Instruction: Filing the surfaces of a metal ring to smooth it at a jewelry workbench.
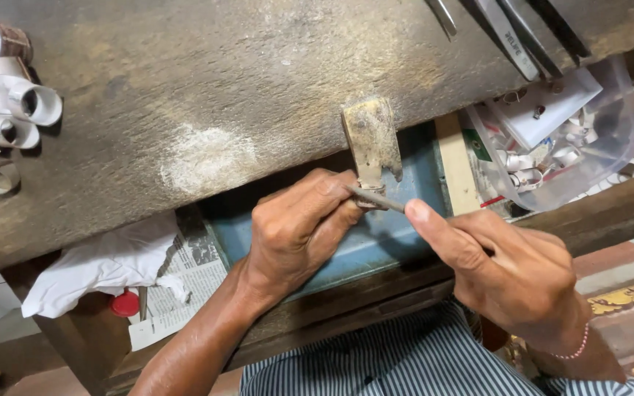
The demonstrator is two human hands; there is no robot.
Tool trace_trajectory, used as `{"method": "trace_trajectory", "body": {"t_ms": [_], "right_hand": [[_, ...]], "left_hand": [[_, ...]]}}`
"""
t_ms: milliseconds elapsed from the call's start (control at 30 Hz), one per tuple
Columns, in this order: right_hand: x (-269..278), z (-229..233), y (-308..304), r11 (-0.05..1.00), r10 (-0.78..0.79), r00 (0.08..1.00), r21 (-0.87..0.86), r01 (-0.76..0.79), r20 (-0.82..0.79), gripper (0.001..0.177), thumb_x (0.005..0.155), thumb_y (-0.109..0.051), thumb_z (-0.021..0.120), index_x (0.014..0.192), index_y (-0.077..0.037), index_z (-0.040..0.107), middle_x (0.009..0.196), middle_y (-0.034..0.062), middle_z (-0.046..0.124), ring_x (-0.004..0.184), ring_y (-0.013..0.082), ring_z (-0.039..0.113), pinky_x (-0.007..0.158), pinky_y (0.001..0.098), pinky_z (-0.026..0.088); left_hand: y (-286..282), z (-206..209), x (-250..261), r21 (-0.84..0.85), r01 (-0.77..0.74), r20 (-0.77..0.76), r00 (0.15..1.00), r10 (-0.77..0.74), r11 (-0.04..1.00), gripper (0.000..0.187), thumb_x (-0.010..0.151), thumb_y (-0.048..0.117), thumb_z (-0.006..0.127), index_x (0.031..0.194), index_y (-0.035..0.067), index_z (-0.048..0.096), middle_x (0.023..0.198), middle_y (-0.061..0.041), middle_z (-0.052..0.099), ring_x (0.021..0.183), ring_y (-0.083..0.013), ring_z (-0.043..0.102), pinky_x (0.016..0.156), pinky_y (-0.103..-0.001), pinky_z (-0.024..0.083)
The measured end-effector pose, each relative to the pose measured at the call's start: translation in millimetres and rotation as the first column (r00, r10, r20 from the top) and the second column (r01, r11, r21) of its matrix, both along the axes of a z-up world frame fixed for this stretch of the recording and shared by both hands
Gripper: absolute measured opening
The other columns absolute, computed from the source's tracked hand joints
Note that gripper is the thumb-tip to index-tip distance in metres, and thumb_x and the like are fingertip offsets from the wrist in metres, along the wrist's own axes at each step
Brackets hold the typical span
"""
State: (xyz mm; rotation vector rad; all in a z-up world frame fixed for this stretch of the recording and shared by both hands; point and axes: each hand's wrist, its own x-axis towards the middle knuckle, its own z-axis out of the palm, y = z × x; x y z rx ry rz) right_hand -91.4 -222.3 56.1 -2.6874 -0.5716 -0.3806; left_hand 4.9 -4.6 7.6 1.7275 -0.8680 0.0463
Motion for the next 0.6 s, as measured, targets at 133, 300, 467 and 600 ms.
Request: {"method": "trace_trajectory", "body": {"t_ms": [133, 300, 467, 600], "right_hand": [[8, -4, 2, 0.998, 0.052, 0.999, -0.026, -0.052, 0.009, 0.039, 0.104, 0.014, 0.049, 0.136, -0.002, 0.064, 0.082, 0.0034, 0.063, 0.063, 0.0144, 0.056, 0.061, 0.0306, 0.047], [30, 9, 13, 0.997, 0.078, 0.995, -0.007, -0.077, 0.066, 0.038, 0.108, 0.01, 0.041, 0.138, 0.003, 0.064, 0.087, 0.0086, 0.063, 0.07, 0.0177, 0.062, 0.062, 0.0321, 0.047], [1, -2, 0, 0.999, 0.032, 0.999, -0.004, -0.032, -0.004, 0.043, 0.102, 0.016, 0.045, 0.136, -0.002, 0.065, 0.085, 0.0048, 0.065, 0.064, 0.0164, 0.057, 0.061, 0.0304, 0.046], [12, -3, 8, 0.997, 0.08, 0.997, 0.003, -0.08, 0.022, 0.033, 0.108, 0.006, 0.049, 0.139, 0.0, 0.062, 0.074, 0.0019, 0.05, 0.057, 0.0135, 0.043, 0.054, 0.0291, 0.038]], "left_hand": [[-1, -3, -1, 0.019, -0.024, 0.006, 1.0, 0.024, 1.0, 0.013, 0.104, 0.002, 0.062, 0.113, -0.006, 0.065, 0.096, -0.012, 0.07, 0.077, -0.0242, 0.068, 0.071, -0.032, 0.055], [-2, 3, -1, -0.007, -0.032, -0.015, 0.999, 0.032, 0.999, 0.008, 0.101, 0.003, 0.064, 0.101, -0.005, 0.066, 0.094, -0.014, 0.072, 0.077, -0.0236, 0.07, 0.074, -0.032, 0.056], [-1, -2, -2, -0.03, -0.029, -0.027, 0.999, 0.028, 0.999, 0.008, 0.101, -0.001, 0.064, 0.104, -0.008, 0.064, 0.094, -0.017, 0.07, 0.081, -0.0285, 0.07, 0.076, -0.035, 0.057], [-2, -2, -1, -0.041, -0.021, -0.054, 0.998, 0.019, 0.999, 0.008, 0.1, -0.001, 0.064, 0.105, -0.008, 0.065, 0.095, -0.017, 0.07, 0.081, -0.0276, 0.07, 0.077, -0.035, 0.057]]}}
